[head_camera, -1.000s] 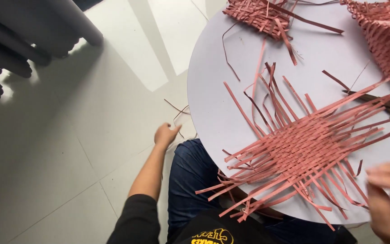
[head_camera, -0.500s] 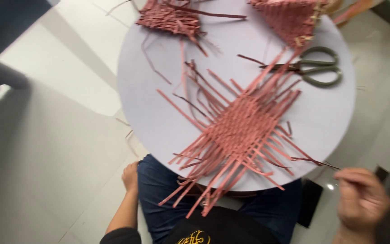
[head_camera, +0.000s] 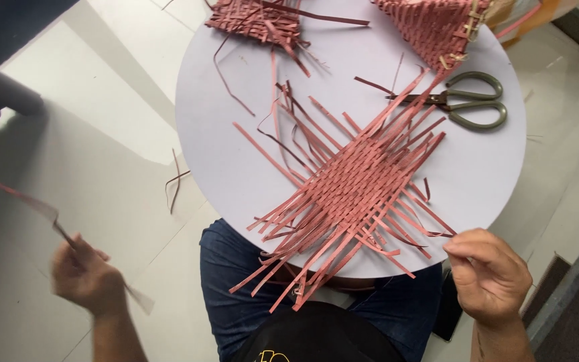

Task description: Weaving a flat base for a basket using pink plastic strips on a round table

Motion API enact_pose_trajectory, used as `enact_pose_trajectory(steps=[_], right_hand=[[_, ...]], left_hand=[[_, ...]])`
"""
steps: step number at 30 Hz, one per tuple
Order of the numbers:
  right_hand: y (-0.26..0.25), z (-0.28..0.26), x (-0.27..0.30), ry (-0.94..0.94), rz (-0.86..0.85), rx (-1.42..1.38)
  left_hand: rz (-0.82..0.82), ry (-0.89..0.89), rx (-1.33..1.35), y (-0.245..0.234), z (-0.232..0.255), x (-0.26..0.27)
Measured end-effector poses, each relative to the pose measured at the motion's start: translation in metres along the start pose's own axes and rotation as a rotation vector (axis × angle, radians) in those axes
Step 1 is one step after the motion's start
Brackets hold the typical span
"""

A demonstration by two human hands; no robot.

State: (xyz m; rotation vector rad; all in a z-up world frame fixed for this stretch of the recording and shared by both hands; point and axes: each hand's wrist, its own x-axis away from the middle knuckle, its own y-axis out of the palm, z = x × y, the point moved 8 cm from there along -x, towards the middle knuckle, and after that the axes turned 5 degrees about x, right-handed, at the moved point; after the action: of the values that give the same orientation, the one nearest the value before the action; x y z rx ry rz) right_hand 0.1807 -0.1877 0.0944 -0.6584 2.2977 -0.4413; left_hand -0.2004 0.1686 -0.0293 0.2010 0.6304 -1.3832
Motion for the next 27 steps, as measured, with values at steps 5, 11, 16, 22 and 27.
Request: enact_pose_trajectory(steps=[5,11,16,22,27], right_hand=[[0.059,-0.077,-0.049,-0.161,-0.23,-0.035],[0.129,-0.096,-0.052,0.05,-0.522,-0.322],[0.089,-0.064,-0.053,0.037,-0.069,-0.393],[0.007,0.001,-0.012,0.159,0.348,-0.34],[-0.033,0.018,-0.001,0.168,0.558,-0.358]], left_hand=[[-0.4,0.276,0.148,0.049,0.156,-0.031],[-0.833,0.778,0.212,0.144,0.283,0.036],[-0.78,0.694,0.452,0.159,0.297,0.048],[-0.981,0.801,0.456,0.159,0.3,0.063],[-1.149,0.756,0.495,0.167,0.305,0.068]])
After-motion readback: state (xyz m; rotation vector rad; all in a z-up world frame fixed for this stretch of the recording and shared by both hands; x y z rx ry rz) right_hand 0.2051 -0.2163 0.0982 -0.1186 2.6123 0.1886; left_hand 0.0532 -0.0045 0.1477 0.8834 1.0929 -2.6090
